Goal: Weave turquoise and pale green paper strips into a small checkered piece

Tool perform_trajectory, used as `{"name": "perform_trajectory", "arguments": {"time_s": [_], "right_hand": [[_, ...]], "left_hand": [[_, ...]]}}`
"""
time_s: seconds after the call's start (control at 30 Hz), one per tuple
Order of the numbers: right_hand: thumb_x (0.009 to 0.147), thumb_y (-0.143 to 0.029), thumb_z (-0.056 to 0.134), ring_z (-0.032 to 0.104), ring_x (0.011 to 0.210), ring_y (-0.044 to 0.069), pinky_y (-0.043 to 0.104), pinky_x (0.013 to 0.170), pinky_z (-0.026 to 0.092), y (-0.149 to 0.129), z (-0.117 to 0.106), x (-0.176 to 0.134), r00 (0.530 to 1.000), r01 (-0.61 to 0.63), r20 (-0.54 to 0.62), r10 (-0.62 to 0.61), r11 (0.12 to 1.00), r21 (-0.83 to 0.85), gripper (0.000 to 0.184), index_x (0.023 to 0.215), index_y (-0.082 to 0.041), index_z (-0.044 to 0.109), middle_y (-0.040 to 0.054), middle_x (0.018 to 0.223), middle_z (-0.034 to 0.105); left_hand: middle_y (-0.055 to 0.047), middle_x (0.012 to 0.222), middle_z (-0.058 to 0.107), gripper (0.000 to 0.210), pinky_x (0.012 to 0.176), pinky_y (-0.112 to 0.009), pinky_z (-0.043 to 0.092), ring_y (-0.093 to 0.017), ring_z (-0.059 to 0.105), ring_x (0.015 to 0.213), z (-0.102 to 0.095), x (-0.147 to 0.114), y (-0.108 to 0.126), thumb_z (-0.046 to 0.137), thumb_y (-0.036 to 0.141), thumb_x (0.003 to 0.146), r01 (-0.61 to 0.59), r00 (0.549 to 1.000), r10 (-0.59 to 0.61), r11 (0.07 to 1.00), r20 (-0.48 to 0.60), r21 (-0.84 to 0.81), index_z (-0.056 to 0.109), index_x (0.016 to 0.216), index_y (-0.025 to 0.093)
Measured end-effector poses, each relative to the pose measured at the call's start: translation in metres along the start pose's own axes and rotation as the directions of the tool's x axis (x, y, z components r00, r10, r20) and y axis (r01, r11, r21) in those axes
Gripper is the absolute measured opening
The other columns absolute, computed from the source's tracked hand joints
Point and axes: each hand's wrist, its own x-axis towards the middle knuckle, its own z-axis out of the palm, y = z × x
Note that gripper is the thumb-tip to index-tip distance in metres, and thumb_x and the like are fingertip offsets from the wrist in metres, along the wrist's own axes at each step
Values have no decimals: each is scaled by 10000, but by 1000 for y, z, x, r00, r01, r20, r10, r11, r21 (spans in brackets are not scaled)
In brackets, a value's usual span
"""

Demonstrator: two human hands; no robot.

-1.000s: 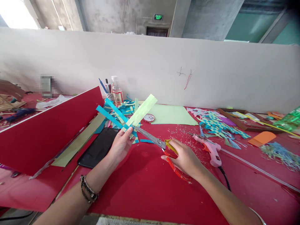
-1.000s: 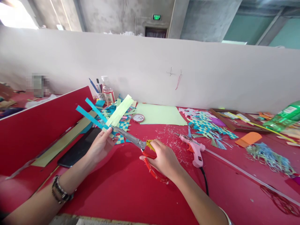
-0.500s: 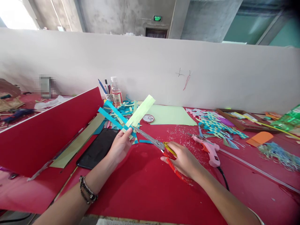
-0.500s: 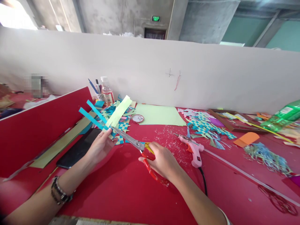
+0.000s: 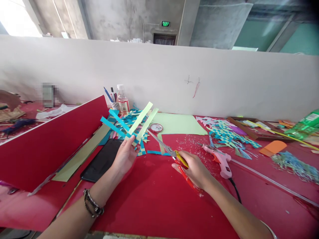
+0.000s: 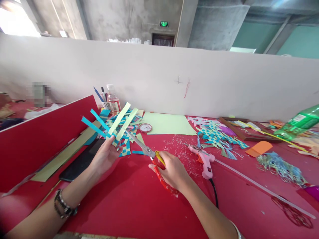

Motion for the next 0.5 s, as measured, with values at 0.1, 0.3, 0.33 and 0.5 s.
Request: {"name": "perform_trajectory", "arguments": {"time_s": [0.1,0.3,0.33,0.5], "right_hand": [[769,-435,429,428,539,103,201,500,298,0,-4,2,997,-26,-77,31,998,63,274,652,-193,379,-35,596,446],[772,-434,415,523,619,151,230,530,339,-8,-17,0,985,-171,-24,170,978,-119,266,723,-180,474,20,674,555],[770,-430,420,545,667,175,248,559,356,-9,-17,-2,980,-196,-15,197,960,-200,272,764,-170,502,49,728,580],[780,-351,431,572,820,240,311,664,413,-11,-12,-14,954,-251,46,296,874,-415,332,972,-109,553,140,932,586]], "left_hand": [[53,684,588,160,515,-179,456,-75,572,582,-3,4,3,642,208,643,-9,998,5,998,-61,-64,509,729,185],[64,576,519,203,472,-167,437,-54,514,476,-9,10,7,660,250,628,-68,997,66,997,-45,-47,489,707,176],[68,578,512,206,464,-157,425,-39,487,456,-9,11,8,665,246,623,-100,995,99,994,-28,-40,492,707,171],[89,508,429,199,449,-128,374,-9,392,421,-3,3,11,677,217,608,-195,981,195,981,-13,-4,496,656,150]]}}
